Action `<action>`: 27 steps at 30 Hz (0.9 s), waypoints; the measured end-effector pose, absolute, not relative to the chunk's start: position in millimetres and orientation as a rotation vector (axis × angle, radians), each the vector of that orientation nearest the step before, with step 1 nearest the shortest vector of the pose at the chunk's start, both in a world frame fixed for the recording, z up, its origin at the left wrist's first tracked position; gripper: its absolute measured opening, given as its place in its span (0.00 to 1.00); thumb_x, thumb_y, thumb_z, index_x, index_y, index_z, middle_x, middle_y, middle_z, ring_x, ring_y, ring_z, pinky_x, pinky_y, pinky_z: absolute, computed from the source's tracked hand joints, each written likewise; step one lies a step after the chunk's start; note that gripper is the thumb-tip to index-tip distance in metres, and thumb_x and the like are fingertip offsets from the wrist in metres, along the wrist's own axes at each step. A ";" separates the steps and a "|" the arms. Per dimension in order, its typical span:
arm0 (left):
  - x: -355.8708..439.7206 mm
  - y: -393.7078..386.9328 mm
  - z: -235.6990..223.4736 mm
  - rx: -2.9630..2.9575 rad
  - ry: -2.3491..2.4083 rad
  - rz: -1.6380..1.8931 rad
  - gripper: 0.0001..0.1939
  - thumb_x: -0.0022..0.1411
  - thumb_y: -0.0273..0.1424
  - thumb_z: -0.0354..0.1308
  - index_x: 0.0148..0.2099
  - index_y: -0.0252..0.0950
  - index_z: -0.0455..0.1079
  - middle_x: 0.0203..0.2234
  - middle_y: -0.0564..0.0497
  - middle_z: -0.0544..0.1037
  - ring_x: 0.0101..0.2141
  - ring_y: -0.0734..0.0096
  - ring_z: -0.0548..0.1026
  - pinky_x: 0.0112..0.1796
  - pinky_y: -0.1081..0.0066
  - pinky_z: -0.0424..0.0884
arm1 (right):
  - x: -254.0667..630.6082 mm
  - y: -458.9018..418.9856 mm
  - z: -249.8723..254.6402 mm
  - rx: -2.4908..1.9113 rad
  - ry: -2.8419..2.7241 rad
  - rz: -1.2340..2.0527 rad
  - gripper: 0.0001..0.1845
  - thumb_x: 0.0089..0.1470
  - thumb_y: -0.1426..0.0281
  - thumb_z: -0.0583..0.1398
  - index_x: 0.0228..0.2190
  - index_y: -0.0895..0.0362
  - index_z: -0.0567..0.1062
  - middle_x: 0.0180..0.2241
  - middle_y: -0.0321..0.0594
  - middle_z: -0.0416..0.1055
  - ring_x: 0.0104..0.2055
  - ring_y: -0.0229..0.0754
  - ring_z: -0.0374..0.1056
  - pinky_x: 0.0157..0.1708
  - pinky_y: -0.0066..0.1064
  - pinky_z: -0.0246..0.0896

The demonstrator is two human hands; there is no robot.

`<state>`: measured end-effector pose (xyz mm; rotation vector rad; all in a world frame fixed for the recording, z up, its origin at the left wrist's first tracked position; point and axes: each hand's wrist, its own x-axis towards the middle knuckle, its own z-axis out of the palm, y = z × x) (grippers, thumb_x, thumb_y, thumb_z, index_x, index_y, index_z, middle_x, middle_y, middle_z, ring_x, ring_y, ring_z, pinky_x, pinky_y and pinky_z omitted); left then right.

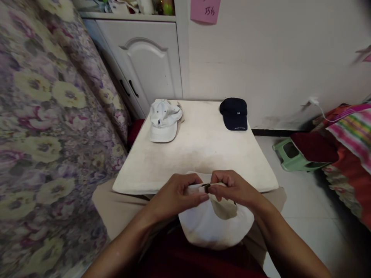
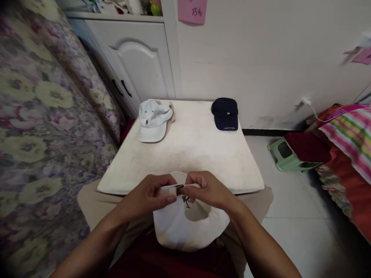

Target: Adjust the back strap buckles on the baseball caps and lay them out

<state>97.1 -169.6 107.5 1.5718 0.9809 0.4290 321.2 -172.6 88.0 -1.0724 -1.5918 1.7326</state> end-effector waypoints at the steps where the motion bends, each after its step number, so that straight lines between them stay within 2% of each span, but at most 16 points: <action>1: 98.4 -171.3 108.5 1.599 1.012 0.421 0.17 0.58 0.44 0.63 0.36 0.35 0.71 0.22 0.57 0.67 0.24 0.75 0.60 0.24 0.74 0.53 | 320.8 -172.9 88.2 -1.057 -1.601 1.722 0.16 0.55 0.61 0.65 0.23 0.58 0.70 0.20 0.30 0.66 0.22 0.30 0.55 0.22 0.23 0.47; 7: 102.5 -173.6 108.4 1.649 1.027 0.457 0.13 0.63 0.40 0.58 0.34 0.34 0.72 0.23 0.55 0.68 0.25 0.75 0.62 0.24 0.75 0.55 | 319.3 -173.7 89.9 -1.029 -1.673 1.637 0.16 0.56 0.62 0.65 0.23 0.57 0.70 0.20 0.31 0.67 0.24 0.32 0.59 0.24 0.24 0.50; 12: 102.7 -172.8 107.7 1.601 1.004 0.477 0.13 0.64 0.39 0.58 0.34 0.34 0.71 0.23 0.56 0.67 0.25 0.75 0.62 0.24 0.75 0.55 | 318.9 -173.0 90.5 -1.052 -1.694 1.621 0.15 0.56 0.62 0.64 0.24 0.57 0.70 0.20 0.31 0.67 0.23 0.32 0.59 0.23 0.24 0.50; 27: 99.5 -173.0 103.5 1.516 0.935 0.532 0.15 0.64 0.41 0.58 0.33 0.34 0.70 0.24 0.55 0.70 0.26 0.74 0.64 0.25 0.75 0.58 | 318.5 -172.3 93.4 -1.055 -1.722 1.618 0.15 0.56 0.62 0.65 0.25 0.57 0.70 0.21 0.32 0.70 0.23 0.32 0.60 0.23 0.24 0.51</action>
